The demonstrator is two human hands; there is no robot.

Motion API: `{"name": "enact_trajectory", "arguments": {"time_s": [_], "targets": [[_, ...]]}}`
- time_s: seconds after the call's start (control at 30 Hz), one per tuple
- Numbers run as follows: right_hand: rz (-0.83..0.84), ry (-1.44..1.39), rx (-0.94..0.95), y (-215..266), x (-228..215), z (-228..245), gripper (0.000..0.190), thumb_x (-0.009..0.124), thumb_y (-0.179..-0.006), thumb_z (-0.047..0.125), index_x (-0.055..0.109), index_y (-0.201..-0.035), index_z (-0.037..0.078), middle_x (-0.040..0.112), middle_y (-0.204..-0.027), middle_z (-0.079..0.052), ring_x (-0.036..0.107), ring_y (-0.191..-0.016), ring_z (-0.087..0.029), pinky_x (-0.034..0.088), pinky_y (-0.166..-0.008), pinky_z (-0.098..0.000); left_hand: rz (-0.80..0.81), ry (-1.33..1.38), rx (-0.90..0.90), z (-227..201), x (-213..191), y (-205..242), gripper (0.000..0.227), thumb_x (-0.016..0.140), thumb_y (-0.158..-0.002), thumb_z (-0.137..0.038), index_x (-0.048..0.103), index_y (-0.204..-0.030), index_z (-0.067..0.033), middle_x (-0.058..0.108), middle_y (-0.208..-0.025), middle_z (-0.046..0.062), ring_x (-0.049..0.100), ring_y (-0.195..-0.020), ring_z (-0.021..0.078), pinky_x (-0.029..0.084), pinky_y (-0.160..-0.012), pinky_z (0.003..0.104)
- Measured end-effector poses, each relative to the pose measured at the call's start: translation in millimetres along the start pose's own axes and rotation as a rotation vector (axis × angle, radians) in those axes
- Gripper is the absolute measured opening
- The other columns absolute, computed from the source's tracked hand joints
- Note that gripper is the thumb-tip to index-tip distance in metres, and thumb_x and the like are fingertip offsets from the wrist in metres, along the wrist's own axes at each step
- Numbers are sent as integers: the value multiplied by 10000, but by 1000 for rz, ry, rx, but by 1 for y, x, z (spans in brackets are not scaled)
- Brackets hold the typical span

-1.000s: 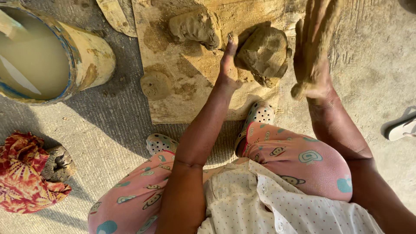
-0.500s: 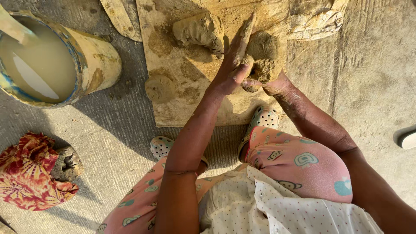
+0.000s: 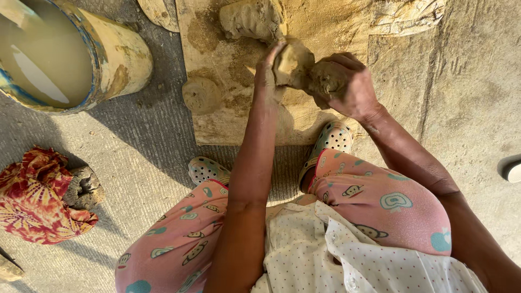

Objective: The person kneads clay by hand on a piece of plywood on the ground, repeatedly pressing and rolling the clay.

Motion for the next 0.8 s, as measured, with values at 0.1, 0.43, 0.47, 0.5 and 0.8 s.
{"name": "enact_trajectory", "arguments": {"time_s": [0.1, 0.43, 0.47, 0.5, 0.8], "targets": [[-245, 117, -240, 11, -44, 35, 609, 897, -875, 260, 576, -1311, -19, 646, -1280, -221, 605, -1285, -311, 573, -1080, -465, 60, 530, -5, 37, -11, 13, 567, 660, -975, -498, 603, -1356, -82, 665, -1227, 191, 709, -1074, 324, 662, -851, 504], [-156, -494, -107, 28, -16, -44, 467, 615, -965, 320, 579, -1370, 91, 666, -1286, -73, 625, -1166, -132, 560, -977, -348, -200, 419, -49, 69, -24, 27, 646, 518, -890, -637, 538, -1351, -186, 647, -1234, 77, 661, -1084, 300, 581, -845, 567], [-45, -258, -173, 17, 30, -23, 452, 581, -977, 320, 594, -1376, 108, 679, -1287, -52, 636, -1150, -108, 564, -966, -331, 41, 551, 29, 59, -1, 24, 605, 527, -1029, -577, 545, -1420, -115, 640, -1300, 118, 654, -1161, 284, 584, -933, 504], [-29, 549, -228, 5, 74, -1, 469, 737, -902, 206, 639, -1346, 90, 693, -1374, -61, 618, -1341, -175, 512, -1184, -414, 286, 677, 108, 45, 19, 26, 570, 537, -1169, -517, 553, -1489, -46, 633, -1367, 159, 646, -1239, 268, 586, -1022, 441], [8, 173, -17, 11, 120, -4, 574, 849, -902, 333, 623, -1318, 9, 598, -1371, -174, 530, -1354, -329, 508, -1128, -473, -124, 532, 162, 68, -54, 37, 508, 520, -1015, -478, 617, -1295, -66, 691, -1187, 127, 692, -1086, 262, 611, -914, 430]]}}
Point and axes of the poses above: each hand's wrist, its own y-axis away from the middle knuckle, its own x-axis out of the palm, z = x × y, the point moved 9 cm from there along -y, towards the middle knuckle
